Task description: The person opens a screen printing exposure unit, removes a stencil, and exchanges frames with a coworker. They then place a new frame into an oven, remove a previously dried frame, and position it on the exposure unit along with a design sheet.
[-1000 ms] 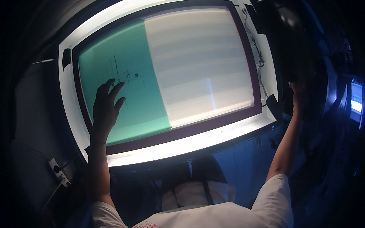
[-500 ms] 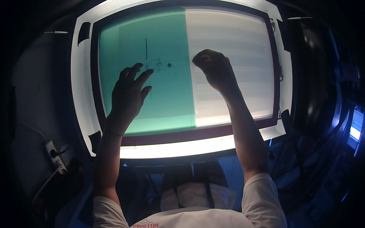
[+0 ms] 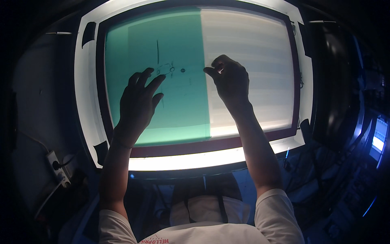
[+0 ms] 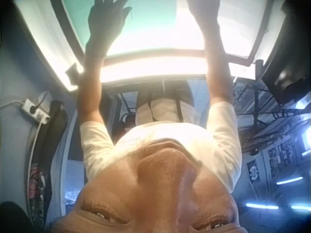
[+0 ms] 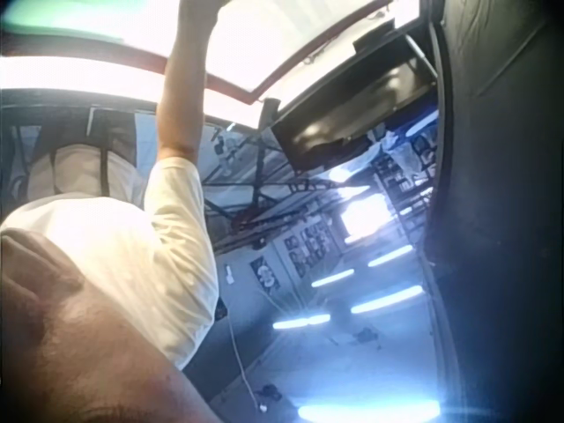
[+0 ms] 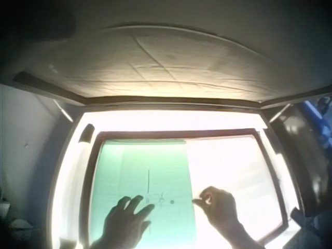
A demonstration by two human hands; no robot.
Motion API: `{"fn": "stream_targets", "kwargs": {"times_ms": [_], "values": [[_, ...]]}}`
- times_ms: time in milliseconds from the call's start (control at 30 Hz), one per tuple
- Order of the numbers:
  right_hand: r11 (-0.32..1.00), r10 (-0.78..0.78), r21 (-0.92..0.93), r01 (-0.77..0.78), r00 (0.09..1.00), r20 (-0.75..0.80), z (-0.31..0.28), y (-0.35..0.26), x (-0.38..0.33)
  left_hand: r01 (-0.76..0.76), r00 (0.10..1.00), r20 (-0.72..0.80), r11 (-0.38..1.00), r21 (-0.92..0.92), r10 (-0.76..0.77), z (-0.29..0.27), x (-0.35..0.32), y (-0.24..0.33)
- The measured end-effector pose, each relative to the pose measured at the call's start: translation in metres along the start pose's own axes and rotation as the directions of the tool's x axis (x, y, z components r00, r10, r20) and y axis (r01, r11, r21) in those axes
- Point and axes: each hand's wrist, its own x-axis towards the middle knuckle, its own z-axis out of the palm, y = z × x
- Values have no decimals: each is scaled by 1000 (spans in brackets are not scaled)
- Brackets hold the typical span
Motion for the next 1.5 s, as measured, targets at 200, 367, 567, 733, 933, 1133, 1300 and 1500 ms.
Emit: {"fn": "stream_targets", "kwargs": {"times_ms": [200,367,567,733,933,1133,1300,1500], "values": [[985,103,-136,-102,995,1,-8,-9,3,8,1000,0,1000,-23,-8,2,-1,1],[961,202,-204,-186,978,61,-18,-2,21,16,1000,14,1000,-6,-16,0,-2,1],[965,262,-48,-259,963,66,-25,13,25,27,999,41,999,25,-28,-1,2,5],[988,85,148,-40,947,-311,-67,91,-12,19,999,48,1000,-14,-18,-7,1,6],[829,271,-255,-498,755,-597,-232,342,-115,-45,999,13,998,52,44,-10,4,14],[336,931,471,-815,364,-35,-259,426,-163,-37,998,44,997,60,34,-10,6,17],[278,852,696,-662,505,140,-270,452,-177,2,999,49,1000,26,-4,-8,7,20],[753,635,410,-515,732,-248,-251,331,-110,89,996,12,995,32,-90,-7,0,18]]}}
